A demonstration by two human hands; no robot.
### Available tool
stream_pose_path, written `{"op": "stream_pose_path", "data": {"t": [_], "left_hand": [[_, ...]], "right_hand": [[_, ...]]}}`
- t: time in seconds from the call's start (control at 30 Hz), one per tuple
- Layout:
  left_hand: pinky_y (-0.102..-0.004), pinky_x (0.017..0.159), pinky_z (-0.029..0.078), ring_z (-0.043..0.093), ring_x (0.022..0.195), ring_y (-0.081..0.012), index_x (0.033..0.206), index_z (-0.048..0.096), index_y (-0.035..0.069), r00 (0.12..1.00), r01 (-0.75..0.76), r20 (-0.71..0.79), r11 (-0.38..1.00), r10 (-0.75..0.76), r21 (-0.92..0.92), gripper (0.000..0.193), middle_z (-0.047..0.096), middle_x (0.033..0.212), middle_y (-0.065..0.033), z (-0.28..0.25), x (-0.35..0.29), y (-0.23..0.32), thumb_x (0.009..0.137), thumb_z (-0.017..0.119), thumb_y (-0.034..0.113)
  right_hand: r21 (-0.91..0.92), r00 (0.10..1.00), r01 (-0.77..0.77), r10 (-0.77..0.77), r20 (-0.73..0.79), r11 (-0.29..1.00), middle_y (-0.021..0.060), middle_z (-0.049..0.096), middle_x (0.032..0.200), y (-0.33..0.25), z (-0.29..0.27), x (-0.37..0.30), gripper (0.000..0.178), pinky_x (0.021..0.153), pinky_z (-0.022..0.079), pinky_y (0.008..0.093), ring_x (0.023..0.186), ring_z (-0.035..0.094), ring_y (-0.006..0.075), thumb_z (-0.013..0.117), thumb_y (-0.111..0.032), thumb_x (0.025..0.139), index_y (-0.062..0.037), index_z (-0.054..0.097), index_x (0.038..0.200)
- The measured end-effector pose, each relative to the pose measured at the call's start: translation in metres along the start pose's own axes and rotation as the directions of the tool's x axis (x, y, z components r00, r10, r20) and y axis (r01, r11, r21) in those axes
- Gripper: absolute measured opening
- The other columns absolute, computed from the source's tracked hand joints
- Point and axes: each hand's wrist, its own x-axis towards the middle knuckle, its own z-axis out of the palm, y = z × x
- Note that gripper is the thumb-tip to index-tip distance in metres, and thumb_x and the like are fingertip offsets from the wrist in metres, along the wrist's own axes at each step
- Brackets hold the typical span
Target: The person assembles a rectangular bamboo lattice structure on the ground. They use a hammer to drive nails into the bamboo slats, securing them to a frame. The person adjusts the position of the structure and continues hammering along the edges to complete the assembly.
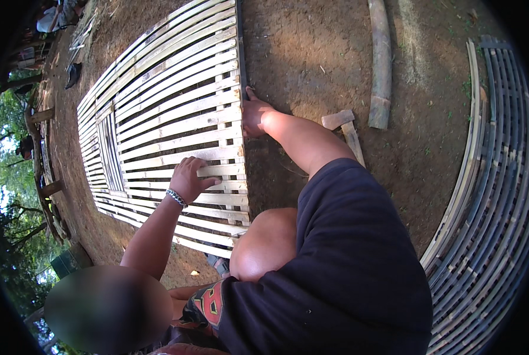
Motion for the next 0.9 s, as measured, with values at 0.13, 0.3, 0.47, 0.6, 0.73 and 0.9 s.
{"op": "stream_pose_path", "data": {"t": [0.13,0.3,0.47,0.6,0.73,0.9], "left_hand": [[-0.0456,0.103,0.047,0.062,0.116,-0.0318,0.110,0.069,0.008,1.000,0.007,0.003,1.000,-0.007,0.000,0.061,0.068,0.115,-0.0116,0.002,-0.001,-0.003,0.078,0.083,0.058],[-0.0458,0.103,0.047,0.062,0.116,-0.0321,0.111,0.069,0.009,0.999,-0.032,-0.009,1.000,0.032,0.001,0.059,0.068,0.114,-0.0112,0.005,0.005,-0.002,0.078,0.083,0.056],[-0.0455,0.103,0.047,0.062,0.116,-0.0321,0.111,0.069,0.010,1.000,-0.005,0.018,1.000,0.005,-0.002,0.058,0.067,0.115,-0.0111,0.010,0.006,-0.007,0.078,0.083,0.055],[-0.0461,0.102,0.048,0.062,0.113,-0.0334,0.111,0.069,0.007,0.999,-0.027,-0.020,1.000,0.027,-0.013,0.058,0.068,0.113,-0.0120,0.017,0.008,-0.009,0.077,0.085,0.052],[-0.0461,0.104,0.046,0.061,0.119,-0.0311,0.113,0.068,0.011,0.999,-0.001,0.040,1.000,0.001,0.001,0.058,0.066,0.119,-0.0107,0.027,0.016,-0.013,0.078,0.083,0.054],[-0.0464,0.104,0.047,0.062,0.118,-0.0314,0.113,0.068,0.011,1.000,0.009,0.022,1.000,-0.009,0.007,0.057,0.067,0.118,-0.0103,0.032,0.016,-0.015,0.078,0.084,0.052]], "right_hand": [[0.023,0.999,-0.006,0.007,-0.036,1.000,0.0083,0.025,0.171,0.000,-0.005,0.005,0.072,0.122,0.017,0.0728,0.158,0.015,0.0330,0.057,-0.048,0.096,-0.0266,0.035,0.161],[0.099,0.992,-0.061,0.071,-0.107,0.993,0.0090,0.023,0.171,0.015,0.026,0.014,0.074,0.124,0.014,0.0692,0.159,0.013,0.0327,0.057,-0.050,0.096,-0.0251,0.035,0.161],[0.044,0.972,0.039,-0.028,-0.234,0.998,0.0108,0.030,0.168,0.009,0.018,-0.003,0.079,0.127,0.014,0.0631,0.158,0.019,0.0291,0.063,-0.051,0.094,-0.0200,0.036,0.161],[-0.080,0.995,-0.104,0.104,-0.012,0.991,0.0092,0.035,0.165,-0.005,-0.020,-0.039,0.084,0.127,0.014,0.0617,0.156,0.023,0.0278,0.068,-0.053,0.091,-0.0126,0.038,0.159],[-0.021,0.970,-0.234,0.232,-0.069,0.972,0.0081,0.036,0.164,-0.012,-0.016,-0.066,0.086,0.128,0.010,0.0618,0.156,0.024,0.0270,0.070,-0.056,0.090,-0.0099,0.041,0.157],[-0.031,0.943,-0.327,0.323,-0.081,0.945,0.0106,0.031,0.166,-0.025,-0.014,-0.056,0.090,0.127,0.006,0.0638,0.158,0.019,0.0273,0.071,-0.057,0.088,-0.0098,0.039,0.158]]}}
